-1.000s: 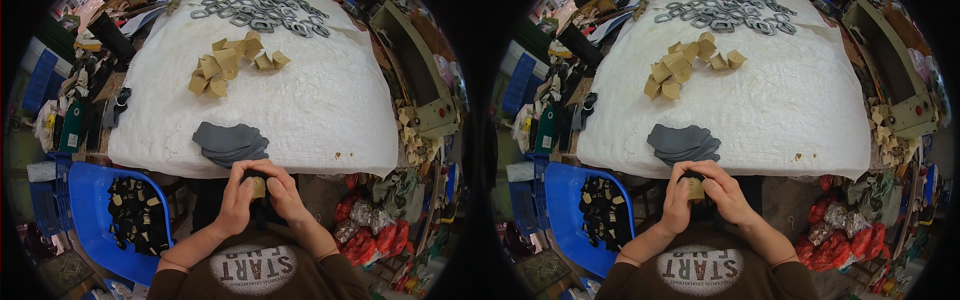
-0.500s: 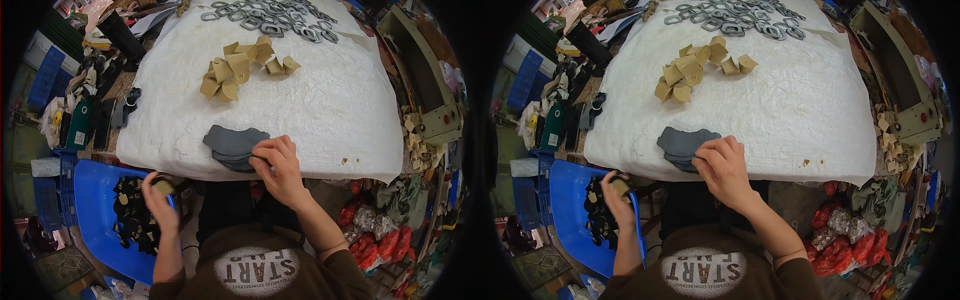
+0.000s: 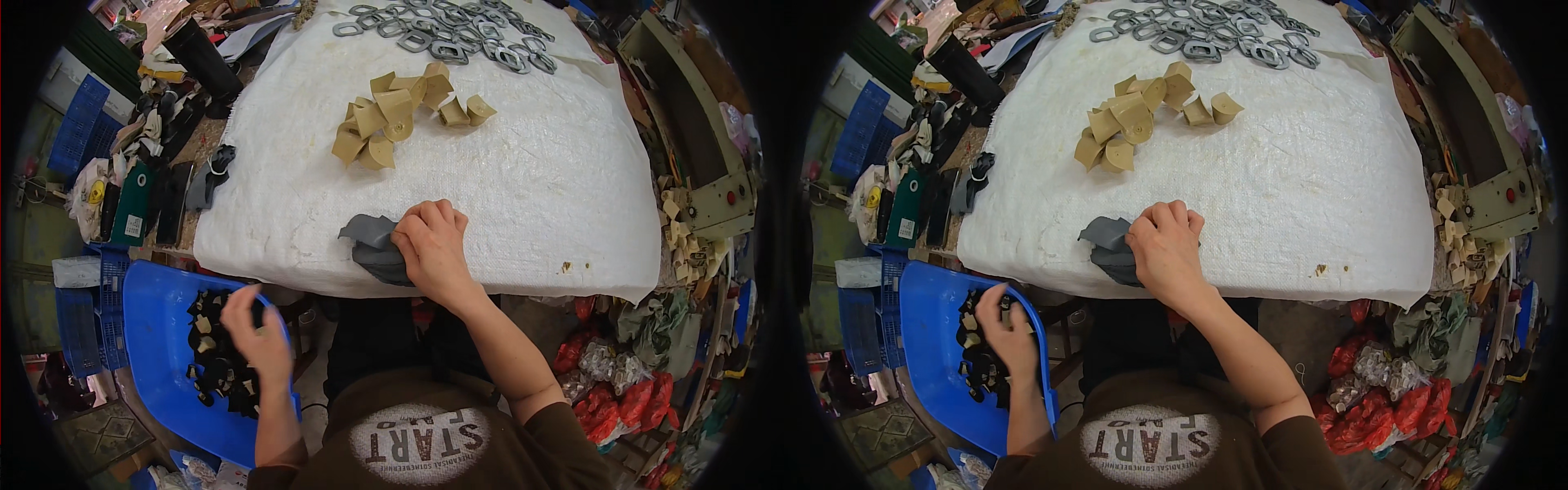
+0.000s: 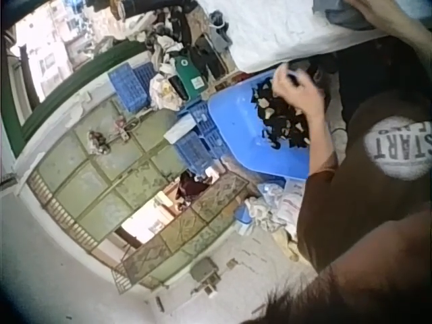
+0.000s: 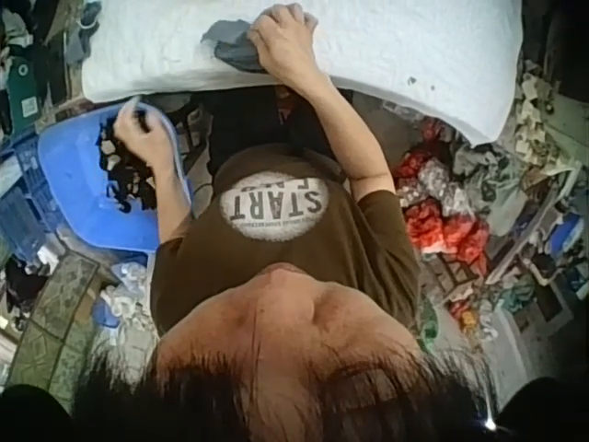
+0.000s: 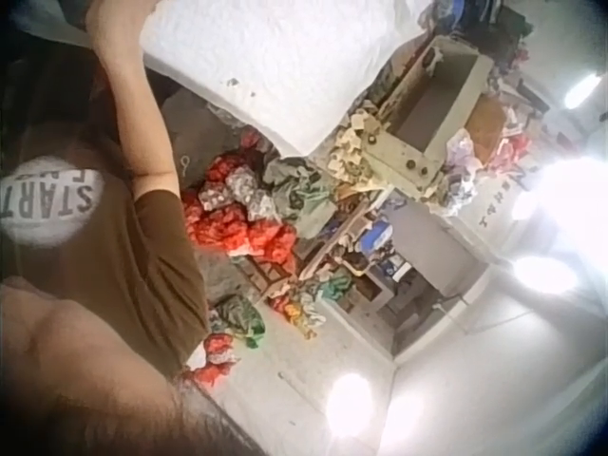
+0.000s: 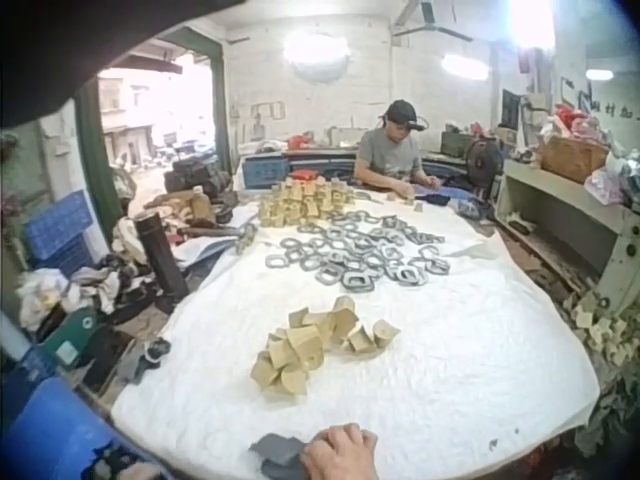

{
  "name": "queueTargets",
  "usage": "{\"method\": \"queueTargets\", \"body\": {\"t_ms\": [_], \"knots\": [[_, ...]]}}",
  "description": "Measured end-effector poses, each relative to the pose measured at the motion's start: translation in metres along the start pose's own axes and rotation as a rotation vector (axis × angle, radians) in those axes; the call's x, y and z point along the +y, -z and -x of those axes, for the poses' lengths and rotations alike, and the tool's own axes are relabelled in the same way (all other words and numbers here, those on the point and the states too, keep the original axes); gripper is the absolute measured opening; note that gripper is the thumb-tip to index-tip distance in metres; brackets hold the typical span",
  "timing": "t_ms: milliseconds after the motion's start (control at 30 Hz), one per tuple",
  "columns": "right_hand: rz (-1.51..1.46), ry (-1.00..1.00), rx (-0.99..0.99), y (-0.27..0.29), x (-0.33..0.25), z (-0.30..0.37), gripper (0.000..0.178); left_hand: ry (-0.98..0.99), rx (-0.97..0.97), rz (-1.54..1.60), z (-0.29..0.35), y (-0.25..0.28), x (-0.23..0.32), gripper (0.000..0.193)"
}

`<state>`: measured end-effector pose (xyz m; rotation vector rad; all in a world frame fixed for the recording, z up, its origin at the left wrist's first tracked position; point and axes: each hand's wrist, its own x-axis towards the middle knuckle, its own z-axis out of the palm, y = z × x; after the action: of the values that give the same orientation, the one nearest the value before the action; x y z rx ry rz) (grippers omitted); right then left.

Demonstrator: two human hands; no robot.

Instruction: The recorder is hand-assembling small shoe components, fitting tan-colored pieces onto a dark grey base piece.

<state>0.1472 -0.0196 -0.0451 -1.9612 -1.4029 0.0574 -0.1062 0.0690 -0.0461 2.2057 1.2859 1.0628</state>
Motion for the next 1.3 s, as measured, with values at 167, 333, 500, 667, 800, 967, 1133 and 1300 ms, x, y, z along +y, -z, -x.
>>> {"method": "queueTargets", "body": {"t_ms": [167,333,500,667,800,967,1133,1300], "knots": [[-0.354,-0.108,0.122,-0.004,0.014,0.001,0.009,-0.477,-0.198,0.353,-0.023,-0.044,0.083,0.025],[-0.797,-0.295,0.323,0.022,0.012,0.011,0.006,-0.626,-0.344,0.315,-0.024,-0.090,0.096,0.026],[-0.516,-0.008,0.399,0.048,0.009,0.028,0.016,-0.387,-0.391,0.348,-0.026,-0.079,0.115,0.031],[-0.295,0.235,0.292,0.068,-0.002,0.030,0.026,-0.626,-0.471,0.400,-0.032,-0.069,0.119,0.033],[-0.179,0.324,0.045,0.073,0.000,0.025,0.024,0.197,-0.681,1.039,-0.019,-0.075,0.126,0.032],[-0.283,-0.082,0.294,0.064,0.064,-0.010,0.045,0.457,-0.679,1.288,-0.022,-0.079,0.120,0.042],[0.001,-0.195,0.333,0.057,0.109,-0.070,0.069,0.490,-0.707,1.288,-0.019,-0.075,0.114,0.040],[0.128,-0.372,0.235,0.030,0.111,-0.114,0.075,0.555,-0.682,1.291,-0.017,-0.074,0.116,0.036]]}}
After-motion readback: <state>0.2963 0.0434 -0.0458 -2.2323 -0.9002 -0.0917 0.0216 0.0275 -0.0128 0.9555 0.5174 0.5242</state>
